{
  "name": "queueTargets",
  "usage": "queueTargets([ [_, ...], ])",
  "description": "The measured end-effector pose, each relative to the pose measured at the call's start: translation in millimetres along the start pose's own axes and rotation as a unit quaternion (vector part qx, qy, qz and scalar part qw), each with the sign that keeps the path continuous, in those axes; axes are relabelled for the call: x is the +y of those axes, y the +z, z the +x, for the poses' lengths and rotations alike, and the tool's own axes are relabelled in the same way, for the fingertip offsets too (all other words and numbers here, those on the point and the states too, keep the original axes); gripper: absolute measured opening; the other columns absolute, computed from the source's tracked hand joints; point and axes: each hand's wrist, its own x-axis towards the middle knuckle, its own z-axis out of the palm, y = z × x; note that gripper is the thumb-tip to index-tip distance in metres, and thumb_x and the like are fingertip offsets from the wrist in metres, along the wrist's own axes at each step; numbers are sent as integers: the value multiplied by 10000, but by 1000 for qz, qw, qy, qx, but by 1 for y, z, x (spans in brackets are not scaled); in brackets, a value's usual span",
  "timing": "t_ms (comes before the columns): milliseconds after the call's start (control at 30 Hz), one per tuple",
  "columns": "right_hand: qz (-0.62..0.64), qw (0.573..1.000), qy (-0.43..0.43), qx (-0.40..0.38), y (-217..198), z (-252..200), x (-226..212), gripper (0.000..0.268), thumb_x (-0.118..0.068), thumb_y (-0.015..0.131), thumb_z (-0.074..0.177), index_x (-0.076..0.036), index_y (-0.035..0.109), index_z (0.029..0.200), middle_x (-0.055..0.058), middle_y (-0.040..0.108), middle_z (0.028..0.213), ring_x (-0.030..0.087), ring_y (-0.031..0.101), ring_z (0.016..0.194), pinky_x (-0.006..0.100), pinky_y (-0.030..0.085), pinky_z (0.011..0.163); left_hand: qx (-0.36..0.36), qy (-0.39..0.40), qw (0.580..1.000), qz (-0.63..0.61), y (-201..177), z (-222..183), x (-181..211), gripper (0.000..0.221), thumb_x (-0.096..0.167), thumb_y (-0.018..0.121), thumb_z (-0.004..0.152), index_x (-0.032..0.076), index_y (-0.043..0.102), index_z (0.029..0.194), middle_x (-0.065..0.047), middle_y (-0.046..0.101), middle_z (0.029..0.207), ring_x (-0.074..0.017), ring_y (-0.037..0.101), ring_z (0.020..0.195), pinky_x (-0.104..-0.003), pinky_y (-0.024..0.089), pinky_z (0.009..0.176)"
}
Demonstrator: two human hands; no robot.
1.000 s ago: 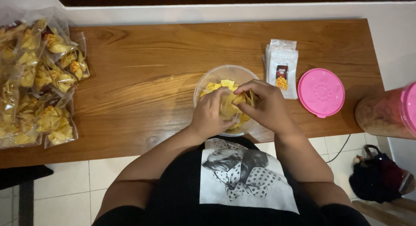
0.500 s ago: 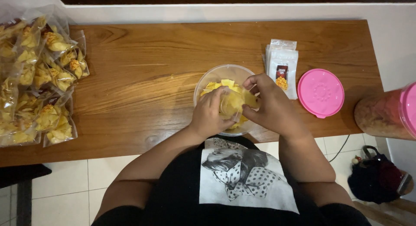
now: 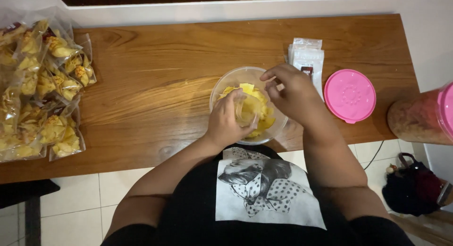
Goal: Manually packing cassava chips from a large bowl into small individual plastic bags.
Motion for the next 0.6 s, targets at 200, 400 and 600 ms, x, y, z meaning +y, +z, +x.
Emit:
queueTargets([
  [200, -93, 953, 190, -217, 56, 15, 59, 252, -124, 721, 867, -100, 750, 1117, 184, 738, 1037, 364, 724, 965, 452, 585, 830, -10, 8, 1000, -8, -4, -1, -3, 898, 492, 824, 664, -13, 514, 1339, -174, 668, 1131, -343, 697, 1033, -439, 536, 958],
  [400, -39, 952, 212, -218, 73, 9, 81, 278, -118, 740, 841, -153, 748, 1117, 161, 735, 1022, 318, 727, 863, 395, 583, 737, -8, 12, 1000, -2, -4, -1, -1, 925, 459, 858, 626, -15, 512, 1340, -179, 668, 1123, -349, 698, 1032, -451, 535, 953],
  [600, 11, 946, 227, -231, 86, 4, 97, 316, -112, 759, 815, -205, 746, 1117, 138, 732, 1007, 272, 730, 761, 338, 581, 644, 0, 12, 1000, -4, -5, 1, -1, 881, 457, 834, 657, -16, 523, 1332, -174, 673, 1110, -346, 700, 1021, -448, 542, 940],
])
